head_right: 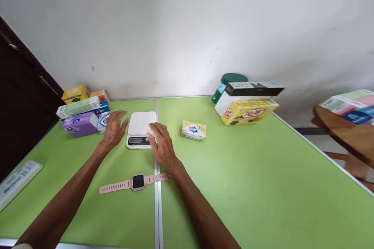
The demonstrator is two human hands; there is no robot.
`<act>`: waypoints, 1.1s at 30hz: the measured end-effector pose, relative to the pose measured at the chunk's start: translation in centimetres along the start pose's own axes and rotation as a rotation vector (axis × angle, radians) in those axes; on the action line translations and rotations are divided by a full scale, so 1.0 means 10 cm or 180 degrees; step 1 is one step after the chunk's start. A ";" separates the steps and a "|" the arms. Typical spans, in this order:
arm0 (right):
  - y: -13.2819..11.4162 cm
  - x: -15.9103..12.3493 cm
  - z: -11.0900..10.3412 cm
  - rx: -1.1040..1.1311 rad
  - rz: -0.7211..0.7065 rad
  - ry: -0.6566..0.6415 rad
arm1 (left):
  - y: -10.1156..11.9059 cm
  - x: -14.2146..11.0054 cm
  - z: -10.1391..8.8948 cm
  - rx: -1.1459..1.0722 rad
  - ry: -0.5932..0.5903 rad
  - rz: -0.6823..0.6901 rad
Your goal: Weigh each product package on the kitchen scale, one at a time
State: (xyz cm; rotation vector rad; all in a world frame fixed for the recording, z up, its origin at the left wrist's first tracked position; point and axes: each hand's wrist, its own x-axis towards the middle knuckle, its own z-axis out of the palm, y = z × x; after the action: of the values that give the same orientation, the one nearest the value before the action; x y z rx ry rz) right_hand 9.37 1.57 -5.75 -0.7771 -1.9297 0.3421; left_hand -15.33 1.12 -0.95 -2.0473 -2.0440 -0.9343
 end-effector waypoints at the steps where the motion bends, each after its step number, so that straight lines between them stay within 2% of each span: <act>1: 0.02 -0.03 -0.07 -0.0061 0.0026 -0.0026 | 0.20 0.00 0.05 -0.0180 -0.0052 0.0193; 3: 0.14 -0.12 -0.27 -0.0295 0.0189 0.0148 | 0.64 -0.02 0.19 -0.0577 -0.0364 0.0549; 6: 0.47 -0.33 -0.70 -0.0768 0.0689 0.0840 | 1.29 -0.06 0.51 -0.1135 -0.0990 0.0924; 9: 0.84 -0.52 -1.07 -0.0885 0.1340 0.1284 | 1.75 -0.01 0.90 -0.1353 -0.1452 0.0937; 12: 1.06 -0.61 -1.21 -0.0508 0.1888 0.1277 | 1.96 0.09 1.24 -0.1370 -0.1706 0.0478; 16: 1.00 -0.58 -1.12 -0.0262 0.2094 0.1186 | 2.03 0.13 1.46 -0.1495 -0.1743 0.0139; 20: 0.74 -0.47 -1.10 -0.0161 0.2180 0.1138 | 1.95 0.11 1.39 -0.1591 -0.1530 0.0184; 24: 0.43 -0.29 -1.01 0.0140 0.1886 0.1089 | 1.59 0.13 1.02 -0.1674 -0.1087 0.0428; 26: 0.28 -0.15 -0.84 0.0353 0.1661 0.0933 | 1.30 0.13 0.76 -0.1579 -0.0850 0.0392; 29: 0.11 0.08 -0.44 0.0655 0.1315 0.0556 | 0.81 0.11 0.41 -0.1276 -0.0603 0.0175; 31: 0.02 0.21 -0.16 0.0708 0.1135 0.0312 | 0.50 0.06 0.26 -0.1089 -0.0475 -0.0018; 33: -0.02 0.29 0.08 0.0638 0.0999 0.0160 | 0.26 0.00 0.18 -0.1021 -0.0416 -0.0180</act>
State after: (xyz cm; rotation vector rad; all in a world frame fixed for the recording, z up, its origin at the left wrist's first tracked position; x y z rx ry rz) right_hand 7.73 3.37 -3.98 -0.9450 -1.6948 0.6895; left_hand -12.26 1.75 -1.53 -2.2706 -2.1455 -1.2410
